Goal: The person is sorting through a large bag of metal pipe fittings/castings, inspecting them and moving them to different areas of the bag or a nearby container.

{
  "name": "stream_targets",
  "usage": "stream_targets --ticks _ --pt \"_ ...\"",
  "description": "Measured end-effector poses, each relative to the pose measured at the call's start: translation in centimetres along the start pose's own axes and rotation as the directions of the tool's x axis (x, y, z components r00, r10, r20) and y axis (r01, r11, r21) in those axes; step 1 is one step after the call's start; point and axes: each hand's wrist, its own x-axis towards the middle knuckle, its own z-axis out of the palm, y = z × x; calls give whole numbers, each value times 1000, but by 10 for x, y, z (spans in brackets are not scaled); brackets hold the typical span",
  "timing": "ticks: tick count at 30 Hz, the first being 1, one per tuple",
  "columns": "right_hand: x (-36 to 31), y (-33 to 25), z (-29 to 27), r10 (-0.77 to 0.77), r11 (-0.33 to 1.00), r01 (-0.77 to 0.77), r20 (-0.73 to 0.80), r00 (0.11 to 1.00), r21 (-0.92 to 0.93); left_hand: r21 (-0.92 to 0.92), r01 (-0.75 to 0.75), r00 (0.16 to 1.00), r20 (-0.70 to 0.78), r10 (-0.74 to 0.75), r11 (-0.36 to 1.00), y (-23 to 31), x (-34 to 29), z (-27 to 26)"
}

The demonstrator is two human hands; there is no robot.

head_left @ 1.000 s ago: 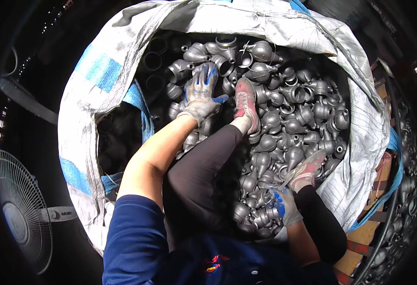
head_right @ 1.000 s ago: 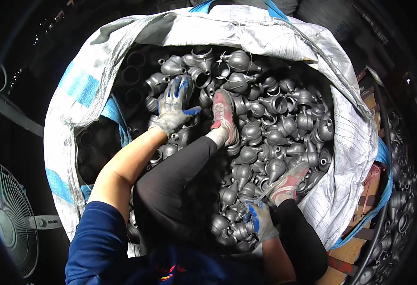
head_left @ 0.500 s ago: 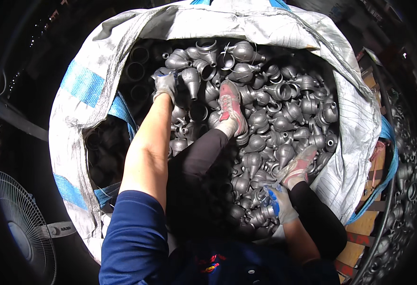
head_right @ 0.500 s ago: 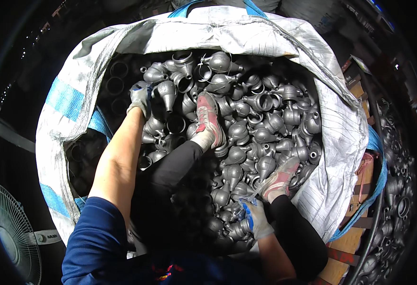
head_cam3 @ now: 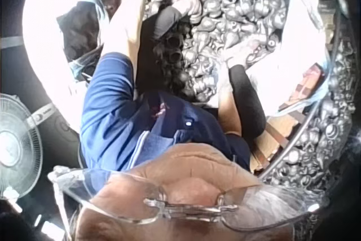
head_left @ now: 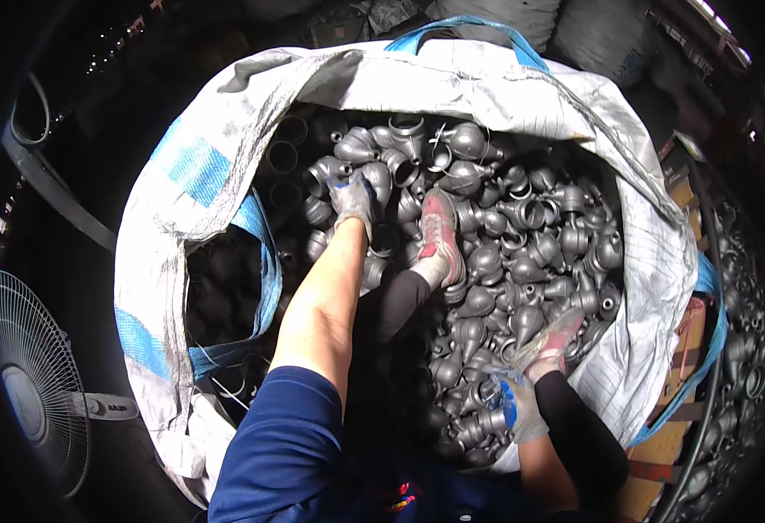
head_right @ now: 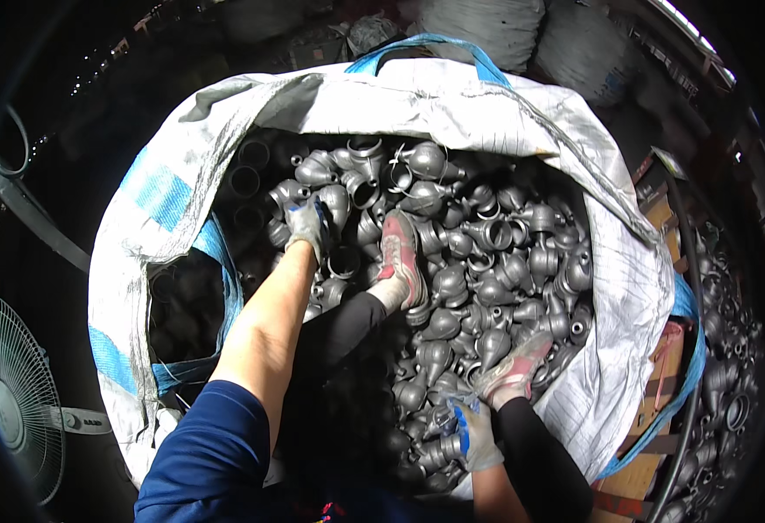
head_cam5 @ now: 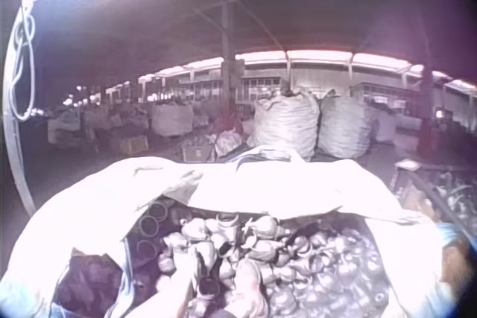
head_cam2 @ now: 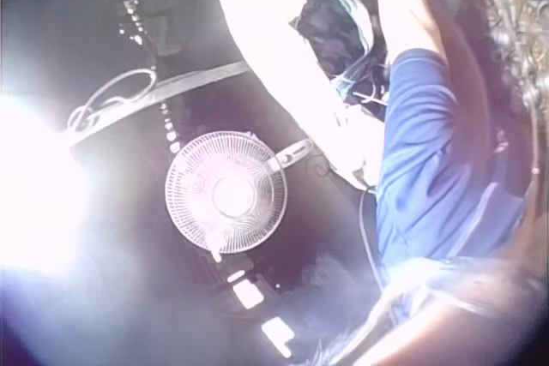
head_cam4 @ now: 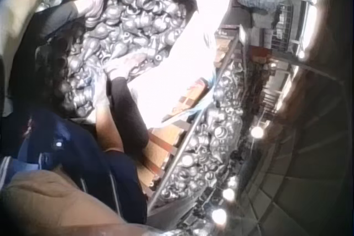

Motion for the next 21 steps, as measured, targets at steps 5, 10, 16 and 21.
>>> stream_targets --ticks 5,10,16,21 --pt "10 4 3 18 999 -15 64 998 -47 213 -175 984 -5 181 961 20 -7 -31" --pt "19 0 13 45 998 -42 68 997 -42 14 -49 976 211 45 999 -9 47 -46" --pt "18 10 -7 -88 996 88 5 996 -33 418 -908 390 841 376 6 72 -54 -33" --pt "3 -14 4 -177 977 176 -9 984 116 -80 -915 187 785 591 395 67 -86 -10"
